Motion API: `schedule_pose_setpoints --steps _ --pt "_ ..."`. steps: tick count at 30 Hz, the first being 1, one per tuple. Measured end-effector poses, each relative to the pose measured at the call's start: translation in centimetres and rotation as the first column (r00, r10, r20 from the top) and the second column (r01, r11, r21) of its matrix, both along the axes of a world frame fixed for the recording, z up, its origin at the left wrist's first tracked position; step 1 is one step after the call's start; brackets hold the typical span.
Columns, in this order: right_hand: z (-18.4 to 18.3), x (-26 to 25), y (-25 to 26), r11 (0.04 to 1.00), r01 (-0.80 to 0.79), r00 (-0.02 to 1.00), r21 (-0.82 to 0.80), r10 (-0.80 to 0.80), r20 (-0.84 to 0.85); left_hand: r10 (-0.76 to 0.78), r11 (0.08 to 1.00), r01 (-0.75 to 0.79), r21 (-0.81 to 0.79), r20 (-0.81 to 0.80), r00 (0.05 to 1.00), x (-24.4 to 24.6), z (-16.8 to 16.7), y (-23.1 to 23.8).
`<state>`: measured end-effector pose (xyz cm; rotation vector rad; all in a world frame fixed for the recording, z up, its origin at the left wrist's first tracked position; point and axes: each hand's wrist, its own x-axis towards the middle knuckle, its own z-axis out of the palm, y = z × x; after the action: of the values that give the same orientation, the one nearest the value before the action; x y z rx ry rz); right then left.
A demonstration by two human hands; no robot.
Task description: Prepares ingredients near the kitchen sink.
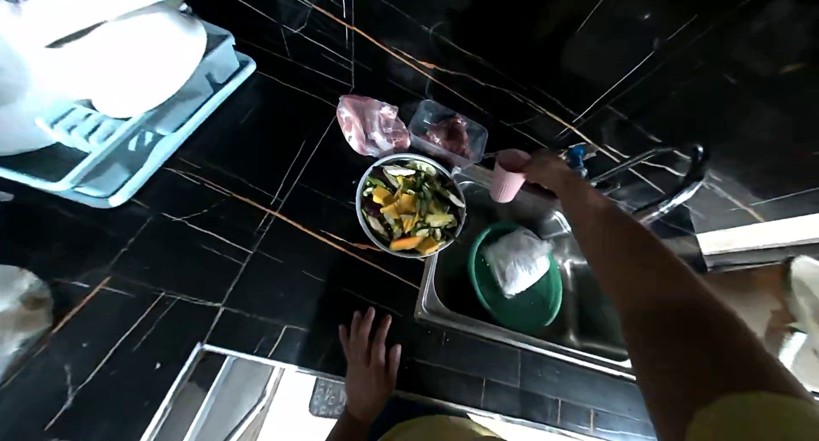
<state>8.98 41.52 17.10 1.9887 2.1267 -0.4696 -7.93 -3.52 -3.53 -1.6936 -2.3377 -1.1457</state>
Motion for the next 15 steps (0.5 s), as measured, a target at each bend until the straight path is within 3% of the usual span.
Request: schedule_pose_setpoints --steps 7,15 --pt "0.4 -9.4 4.1 0.996 0.05 0.942 0.07 -0.071 0.329 -0.013 0.998 0.01 -0.069 -0.039 0.999 0.0 0.0 -0.2" --pt "-2.3 -13.1 8.2 0.992 -0.006 0.844 0.128 -0.063 0.533 -0.045 0.994 0.04 -0.103 -0.048 0.998 0.1 0.2 -0.3"
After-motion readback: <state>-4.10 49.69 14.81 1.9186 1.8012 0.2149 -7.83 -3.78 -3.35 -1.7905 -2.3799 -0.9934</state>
